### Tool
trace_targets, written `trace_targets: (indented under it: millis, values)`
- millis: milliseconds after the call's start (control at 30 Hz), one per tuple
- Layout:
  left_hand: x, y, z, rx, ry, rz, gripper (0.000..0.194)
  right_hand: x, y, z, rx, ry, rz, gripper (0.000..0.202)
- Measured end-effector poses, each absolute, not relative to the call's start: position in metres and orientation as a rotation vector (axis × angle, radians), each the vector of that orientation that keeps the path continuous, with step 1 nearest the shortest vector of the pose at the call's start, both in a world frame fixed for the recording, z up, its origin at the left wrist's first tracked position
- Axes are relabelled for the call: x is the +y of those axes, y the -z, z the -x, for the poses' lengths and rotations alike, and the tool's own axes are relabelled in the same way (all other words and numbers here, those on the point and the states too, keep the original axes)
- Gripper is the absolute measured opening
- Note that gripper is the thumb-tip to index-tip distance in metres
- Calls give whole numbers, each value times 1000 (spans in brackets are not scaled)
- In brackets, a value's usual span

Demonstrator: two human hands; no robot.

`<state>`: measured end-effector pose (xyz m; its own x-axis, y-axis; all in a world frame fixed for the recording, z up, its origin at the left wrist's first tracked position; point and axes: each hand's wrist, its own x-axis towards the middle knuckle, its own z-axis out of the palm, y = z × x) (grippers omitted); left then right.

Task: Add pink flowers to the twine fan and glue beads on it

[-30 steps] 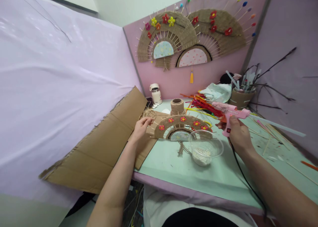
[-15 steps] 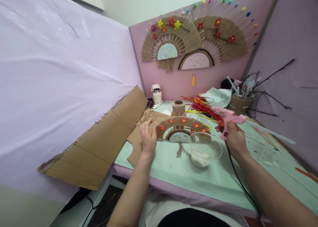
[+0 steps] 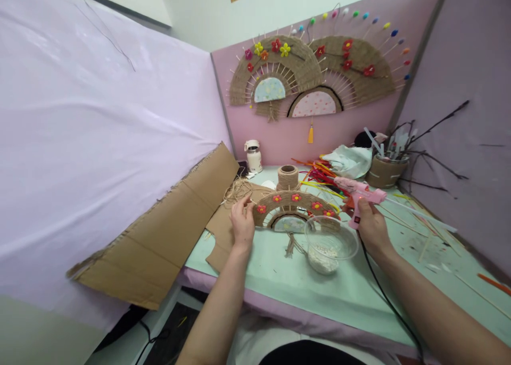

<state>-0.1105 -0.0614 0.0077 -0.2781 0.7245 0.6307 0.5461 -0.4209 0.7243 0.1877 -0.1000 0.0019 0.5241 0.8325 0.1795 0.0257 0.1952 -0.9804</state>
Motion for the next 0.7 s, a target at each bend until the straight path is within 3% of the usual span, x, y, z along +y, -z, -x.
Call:
trace_targets:
  millis: [700]
  values:
    - [-57,-7,110,1556,-1798,-1670,20,-100,-4,-186,-910,-635,1216,55]
